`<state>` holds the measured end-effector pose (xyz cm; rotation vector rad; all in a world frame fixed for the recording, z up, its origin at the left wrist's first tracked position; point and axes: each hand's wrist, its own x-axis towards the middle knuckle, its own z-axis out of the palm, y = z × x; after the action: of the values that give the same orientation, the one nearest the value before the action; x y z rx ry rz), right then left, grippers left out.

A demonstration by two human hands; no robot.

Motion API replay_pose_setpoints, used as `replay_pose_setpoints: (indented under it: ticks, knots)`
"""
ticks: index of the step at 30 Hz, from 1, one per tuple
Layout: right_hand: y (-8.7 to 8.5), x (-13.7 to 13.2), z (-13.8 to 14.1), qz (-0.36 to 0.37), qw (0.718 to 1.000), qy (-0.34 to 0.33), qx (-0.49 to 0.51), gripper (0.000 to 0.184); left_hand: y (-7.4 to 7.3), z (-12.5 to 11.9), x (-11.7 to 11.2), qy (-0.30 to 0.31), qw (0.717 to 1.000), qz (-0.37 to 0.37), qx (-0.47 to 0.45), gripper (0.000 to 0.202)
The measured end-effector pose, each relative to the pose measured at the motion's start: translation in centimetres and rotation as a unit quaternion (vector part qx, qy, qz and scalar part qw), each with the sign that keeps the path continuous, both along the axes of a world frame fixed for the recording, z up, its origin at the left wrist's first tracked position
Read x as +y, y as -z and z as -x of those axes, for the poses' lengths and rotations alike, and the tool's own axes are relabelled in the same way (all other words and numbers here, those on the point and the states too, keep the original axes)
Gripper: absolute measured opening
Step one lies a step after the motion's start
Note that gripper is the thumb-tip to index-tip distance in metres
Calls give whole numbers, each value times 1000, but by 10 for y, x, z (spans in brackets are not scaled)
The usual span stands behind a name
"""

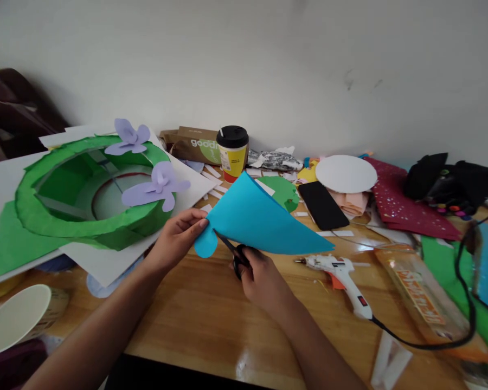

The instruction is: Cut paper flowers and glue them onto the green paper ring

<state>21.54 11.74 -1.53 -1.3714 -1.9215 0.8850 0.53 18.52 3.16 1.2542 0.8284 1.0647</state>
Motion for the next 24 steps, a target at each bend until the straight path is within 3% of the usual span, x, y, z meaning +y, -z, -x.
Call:
replay_pose_setpoints:
  ticks: [7, 12, 18, 24]
  knots:
    - [-6, 0, 2, -5, 1000, -4, 27, 15, 12, -17, -11, 86, 994, 22, -64, 27]
    - [-11, -1, 2, -14, 1000, 17, -3, 9, 20, -24, -19, 109, 994, 2, -26, 23]
    - [-12, -4, 0, 15, 999, 23, 27, 9, 27, -22, -15, 69, 994, -21, 84, 28]
    - [-11, -3, -1, 15, 999, 14, 32, 11, 17, -19, -9, 16, 999, 24, 39, 31]
